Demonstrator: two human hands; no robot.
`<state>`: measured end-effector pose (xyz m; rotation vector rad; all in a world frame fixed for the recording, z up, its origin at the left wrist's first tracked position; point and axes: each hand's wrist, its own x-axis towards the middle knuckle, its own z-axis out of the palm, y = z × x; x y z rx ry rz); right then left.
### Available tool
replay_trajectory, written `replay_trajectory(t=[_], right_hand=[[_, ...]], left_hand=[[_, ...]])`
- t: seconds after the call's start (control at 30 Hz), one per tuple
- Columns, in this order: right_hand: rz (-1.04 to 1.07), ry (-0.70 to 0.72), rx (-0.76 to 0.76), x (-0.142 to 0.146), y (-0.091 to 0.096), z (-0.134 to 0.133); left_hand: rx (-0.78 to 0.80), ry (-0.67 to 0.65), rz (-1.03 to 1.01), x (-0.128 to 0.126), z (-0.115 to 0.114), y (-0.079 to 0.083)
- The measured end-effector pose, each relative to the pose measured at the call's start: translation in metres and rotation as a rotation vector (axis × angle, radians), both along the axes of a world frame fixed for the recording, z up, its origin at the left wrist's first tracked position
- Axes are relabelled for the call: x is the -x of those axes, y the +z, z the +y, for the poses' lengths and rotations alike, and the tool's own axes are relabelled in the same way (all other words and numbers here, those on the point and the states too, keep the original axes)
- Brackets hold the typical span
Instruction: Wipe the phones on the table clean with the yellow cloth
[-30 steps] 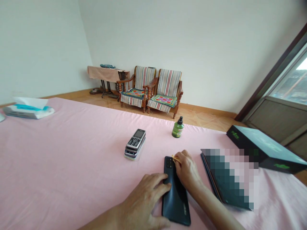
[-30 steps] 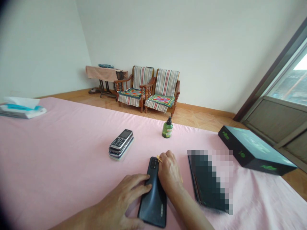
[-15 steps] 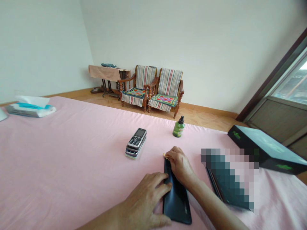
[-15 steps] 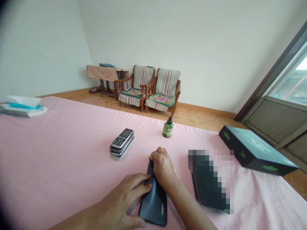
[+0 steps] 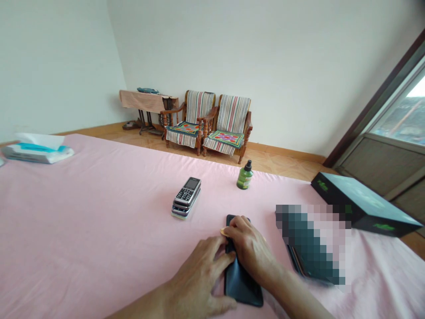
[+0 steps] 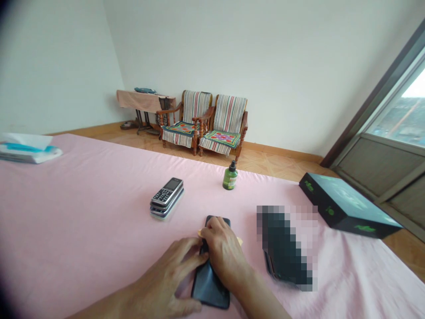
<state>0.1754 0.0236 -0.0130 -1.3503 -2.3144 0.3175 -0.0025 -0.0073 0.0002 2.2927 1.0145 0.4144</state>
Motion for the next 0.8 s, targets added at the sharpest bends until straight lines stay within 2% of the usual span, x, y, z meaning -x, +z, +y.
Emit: replay_trajectory(t=[0.2,0.37,0.53,0.67,0.8], right_hand=[[0.113,0.004,0.084,-0.006,0.001,-0.033],[0.282,0.030,0.243,-0.019,0.005,-0.058],[0.452,-0.247,0.276,-0.028,0.004,-0.061],[0.593,-0.312,0.354,-0.025,0.003,-0.058],[0.865,-0.395,0.482,-0.025,0.008,-0.053]], left_hand=[[0.002,0.070,-0.023,-0.003,-0.002,0.000],[0.016,0.109,-0.036,-0.004,-0.002,-0.003],[0.008,0.059,-0.119,-0.004,-0.002,-0.009],[-0.001,0.043,-0.149,-0.006,-0.005,-0.011],[-0.030,0.046,-0.188,-0.007,-0.007,-0.012]])
